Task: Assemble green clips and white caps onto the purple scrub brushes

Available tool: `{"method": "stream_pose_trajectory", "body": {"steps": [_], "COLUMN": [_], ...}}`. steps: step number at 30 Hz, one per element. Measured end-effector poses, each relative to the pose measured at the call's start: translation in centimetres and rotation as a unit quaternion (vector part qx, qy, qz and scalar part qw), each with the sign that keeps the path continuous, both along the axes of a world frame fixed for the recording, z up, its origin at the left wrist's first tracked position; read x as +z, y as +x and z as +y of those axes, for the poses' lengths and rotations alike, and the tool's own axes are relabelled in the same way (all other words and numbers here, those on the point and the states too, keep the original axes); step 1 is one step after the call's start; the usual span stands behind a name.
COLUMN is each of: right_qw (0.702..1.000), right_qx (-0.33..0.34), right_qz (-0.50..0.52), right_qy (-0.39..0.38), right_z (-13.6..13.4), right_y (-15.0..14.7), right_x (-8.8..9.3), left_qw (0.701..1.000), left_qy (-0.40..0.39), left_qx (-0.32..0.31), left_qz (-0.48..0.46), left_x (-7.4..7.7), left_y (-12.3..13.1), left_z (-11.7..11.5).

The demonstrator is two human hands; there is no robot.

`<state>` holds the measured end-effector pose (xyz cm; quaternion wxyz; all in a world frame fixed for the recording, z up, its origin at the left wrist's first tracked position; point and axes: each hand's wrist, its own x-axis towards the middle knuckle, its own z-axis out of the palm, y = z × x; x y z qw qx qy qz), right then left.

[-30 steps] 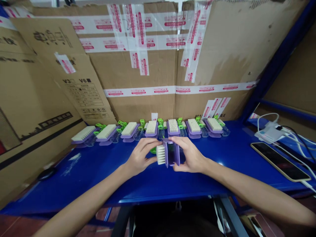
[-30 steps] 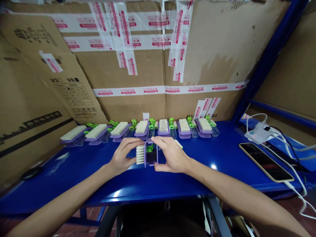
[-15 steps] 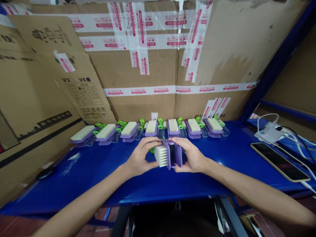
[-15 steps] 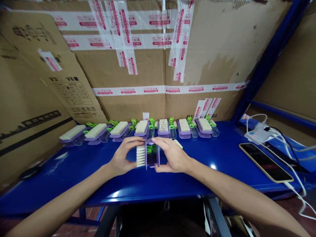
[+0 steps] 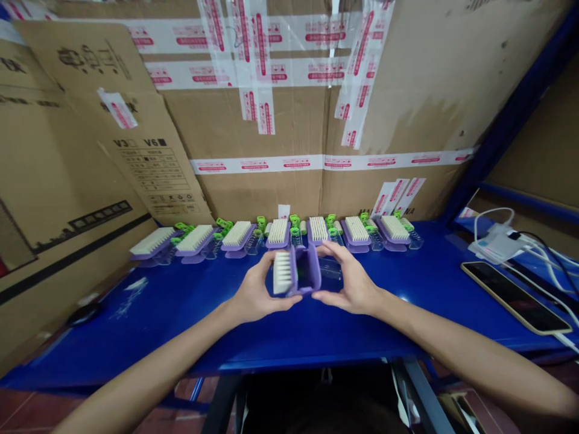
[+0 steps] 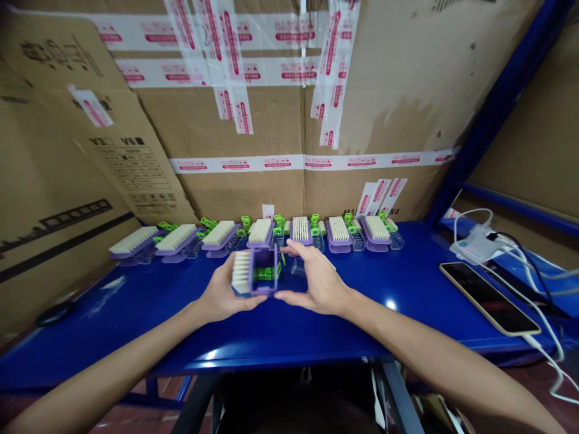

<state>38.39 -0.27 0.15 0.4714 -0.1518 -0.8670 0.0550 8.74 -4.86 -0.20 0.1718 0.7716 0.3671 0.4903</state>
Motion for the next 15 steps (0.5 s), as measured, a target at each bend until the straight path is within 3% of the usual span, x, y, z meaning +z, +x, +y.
{"method": "stream_pose_trajectory", "body": {"steps": [4, 9, 12, 15], "right_qw": [0.998, 0.991, 0.988, 0.986], "right_qx": [-0.054, -0.11, -0.117, -0.115], "right_qz": [-0.005, -0.072, -0.1, -0.111], "right_qy": [0.014, 0.005, -0.026, -0.041], "right_z": [0.2, 1.3, 1.9, 2.1], "right_y": [0.0, 0.0, -0.1, 0.0], "right_x": [0.7, 0.3, -0.2, -0.5], "left_qw": [0.977, 0.911, 0.878, 0.864], "left_qy": [-0.135, -0.25, -0.293, -0.298], "left_qx": [-0.061, -0.167, -0.17, -0.149], "left_qz": [-0.156, -0.283, -0.337, -0.378], "left_x": [0.2, 1.2, 1.9, 2.5], "left_y": [0.5, 0.7, 0.7, 0.6], "left_z": [0.1, 0.5, 0.5, 0.6]}}
